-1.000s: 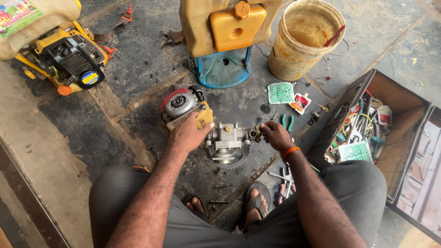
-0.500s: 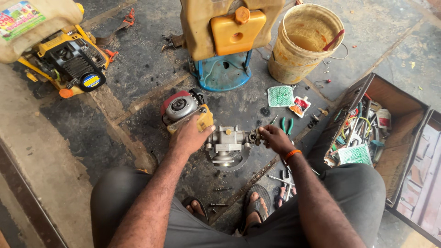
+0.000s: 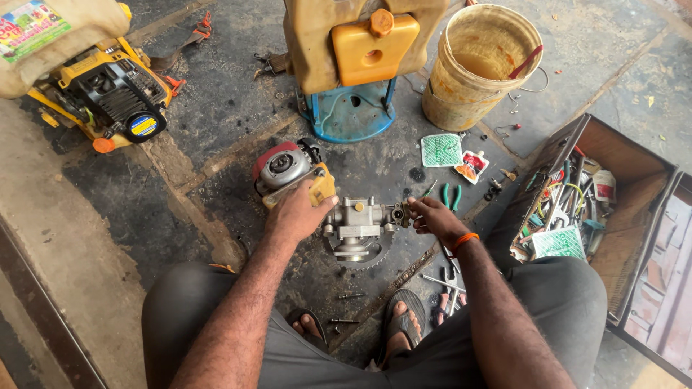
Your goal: The person sits on the floor and uses a T-handle wrench to loosen and remove a bolt from a small engine component. They then remove a gear and a cylindrical part, inspect them, and place them on the floor. The person continues to manipulate the engine part and tools throughout the clip.
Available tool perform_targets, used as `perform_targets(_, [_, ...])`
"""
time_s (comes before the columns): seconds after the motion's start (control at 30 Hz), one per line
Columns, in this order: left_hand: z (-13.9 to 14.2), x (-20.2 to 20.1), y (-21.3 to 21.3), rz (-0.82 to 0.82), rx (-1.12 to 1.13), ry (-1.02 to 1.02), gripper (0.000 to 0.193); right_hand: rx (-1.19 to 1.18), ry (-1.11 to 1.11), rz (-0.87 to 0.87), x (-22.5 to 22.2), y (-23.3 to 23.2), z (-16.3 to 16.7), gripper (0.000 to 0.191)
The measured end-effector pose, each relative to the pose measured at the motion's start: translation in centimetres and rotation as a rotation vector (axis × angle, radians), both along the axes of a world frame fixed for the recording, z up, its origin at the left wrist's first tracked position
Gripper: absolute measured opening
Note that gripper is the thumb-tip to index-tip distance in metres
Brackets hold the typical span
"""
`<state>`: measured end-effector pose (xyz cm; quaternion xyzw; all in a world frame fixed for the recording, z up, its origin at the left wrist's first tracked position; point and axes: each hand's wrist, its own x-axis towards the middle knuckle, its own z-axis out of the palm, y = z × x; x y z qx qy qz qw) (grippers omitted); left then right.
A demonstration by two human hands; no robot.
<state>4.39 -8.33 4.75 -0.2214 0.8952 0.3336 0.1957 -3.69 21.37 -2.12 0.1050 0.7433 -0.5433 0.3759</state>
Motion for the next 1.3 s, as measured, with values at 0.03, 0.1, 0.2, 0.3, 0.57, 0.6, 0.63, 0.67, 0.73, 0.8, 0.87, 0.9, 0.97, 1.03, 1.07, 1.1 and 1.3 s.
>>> perform_targets(0.03, [0.1,0.0,0.1,-0.002,-0.003,-0.006,0.078,0.019,0.035,0.012,0.0,-0.1,-0.1,0.033])
perform_targets(0.1, [0.2,0.0,0.1,-0.002,-0.004,-0.021,0.077,0.06,0.105,0.04,-0.1,-0.3,-0.1,0.036])
perform_targets(0.2, [0.2,0.0,0.2,0.0,0.009,-0.041,0.077,-0.095,0.08,0.038,-0.1,0.2,0.0,0.028])
perform_targets(0.3, [0.2,0.1,0.1,-0.008,0.007,0.042,0.079,-0.145,0.021,-0.007,-0.1,0.6,0.4,0.026])
perform_targets(0.57, [0.2,0.1,0.1,0.004,0.009,-0.002,0.077,-0.015,0.065,0.017,-0.1,-0.3,0.1,0.029])
perform_targets(0.6, [0.2,0.2,0.0,0.005,0.012,-0.019,0.077,-0.037,0.084,0.022,-0.1,-0.2,0.1,0.028])
perform_targets(0.63, [0.2,0.2,0.0,0.005,0.014,-0.035,0.076,-0.108,0.069,0.003,-0.1,0.0,0.1,0.024])
perform_targets(0.67, [0.2,0.3,0.0,-0.003,0.004,-0.007,0.076,-0.177,0.054,-0.017,-0.1,0.2,0.1,0.021])
perform_targets(0.73, [0.2,0.2,-0.1,-0.017,-0.015,0.053,0.077,-0.229,0.014,-0.067,-0.1,0.5,0.2,0.018])
perform_targets(0.8, [0.2,0.2,-0.2,-0.014,-0.018,0.023,0.078,-0.2,-0.037,-0.123,-0.1,0.4,0.1,0.014])
perform_targets(0.87, [0.3,0.1,-0.1,-0.009,-0.021,-0.001,0.078,-0.1,-0.028,-0.08,-0.1,0.2,0.0,0.022])
perform_targets(0.9, [0.3,0.1,-0.1,-0.009,-0.022,-0.008,0.077,-0.048,-0.024,-0.06,-0.1,0.1,0.0,0.027])
perform_targets(0.97, [0.3,0.2,0.0,-0.01,-0.02,-0.019,0.077,-0.077,0.041,-0.021,-0.2,0.0,0.1,0.024])
perform_targets(1.03, [0.4,0.2,0.0,-0.006,-0.016,-0.027,0.078,-0.131,0.075,0.004,-0.3,0.1,0.2,0.02])
perform_targets(1.07, [0.4,0.2,-0.1,-0.002,-0.002,-0.038,0.077,-0.169,0.074,0.009,-0.3,0.2,0.4,0.019])
perform_targets(1.1, [0.5,0.2,-0.1,0.0,0.013,-0.049,0.077,-0.206,0.074,0.012,-0.3,0.4,0.6,0.02])
perform_targets(1.3, [0.5,-0.1,-0.1,-0.007,0.015,0.039,0.08,0.011,0.07,0.027,-0.1,0.1,1.0,0.033])
